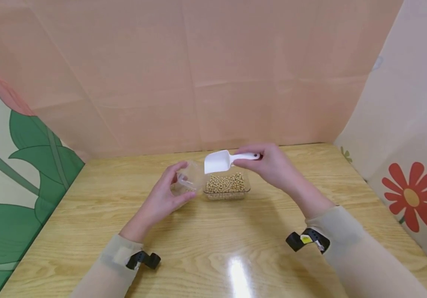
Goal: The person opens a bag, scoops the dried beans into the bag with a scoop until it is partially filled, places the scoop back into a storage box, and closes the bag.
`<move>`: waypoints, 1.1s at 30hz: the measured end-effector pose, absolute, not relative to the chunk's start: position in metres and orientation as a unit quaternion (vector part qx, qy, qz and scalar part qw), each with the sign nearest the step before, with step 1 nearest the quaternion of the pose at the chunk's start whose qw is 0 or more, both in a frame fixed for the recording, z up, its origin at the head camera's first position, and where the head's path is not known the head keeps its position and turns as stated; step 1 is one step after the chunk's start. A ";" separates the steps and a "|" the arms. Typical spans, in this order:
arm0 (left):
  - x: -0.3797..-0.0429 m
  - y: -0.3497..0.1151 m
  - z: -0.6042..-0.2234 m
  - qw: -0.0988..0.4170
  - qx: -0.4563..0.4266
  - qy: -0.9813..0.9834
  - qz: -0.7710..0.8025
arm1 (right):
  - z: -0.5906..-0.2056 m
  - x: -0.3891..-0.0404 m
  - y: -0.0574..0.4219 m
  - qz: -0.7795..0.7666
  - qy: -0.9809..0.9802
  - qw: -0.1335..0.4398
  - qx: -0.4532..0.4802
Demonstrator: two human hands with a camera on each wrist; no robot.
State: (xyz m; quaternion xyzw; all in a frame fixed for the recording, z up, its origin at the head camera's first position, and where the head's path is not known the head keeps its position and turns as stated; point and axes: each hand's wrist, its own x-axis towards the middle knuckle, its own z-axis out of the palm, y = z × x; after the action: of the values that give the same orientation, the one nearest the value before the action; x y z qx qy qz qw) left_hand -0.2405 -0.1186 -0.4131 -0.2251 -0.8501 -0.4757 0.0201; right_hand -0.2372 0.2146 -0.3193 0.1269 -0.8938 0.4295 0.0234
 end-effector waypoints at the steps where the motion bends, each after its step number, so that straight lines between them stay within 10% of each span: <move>1: -0.240 -0.119 -0.413 0.018 -0.225 -0.850 -0.476 | -0.320 -0.237 0.218 0.432 -0.894 0.022 0.121; 33: -0.241 -0.120 -0.413 0.025 -0.228 -0.853 -0.469 | -0.424 -0.253 0.243 0.486 -0.874 -0.025 0.020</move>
State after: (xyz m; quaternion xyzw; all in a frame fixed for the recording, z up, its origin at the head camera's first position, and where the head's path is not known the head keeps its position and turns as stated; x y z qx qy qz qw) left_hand -0.2411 -0.1199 -0.4129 -0.2283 -0.8526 -0.4693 0.0249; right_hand -0.2534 0.2426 -0.4237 0.0204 -0.8735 0.4857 -0.0254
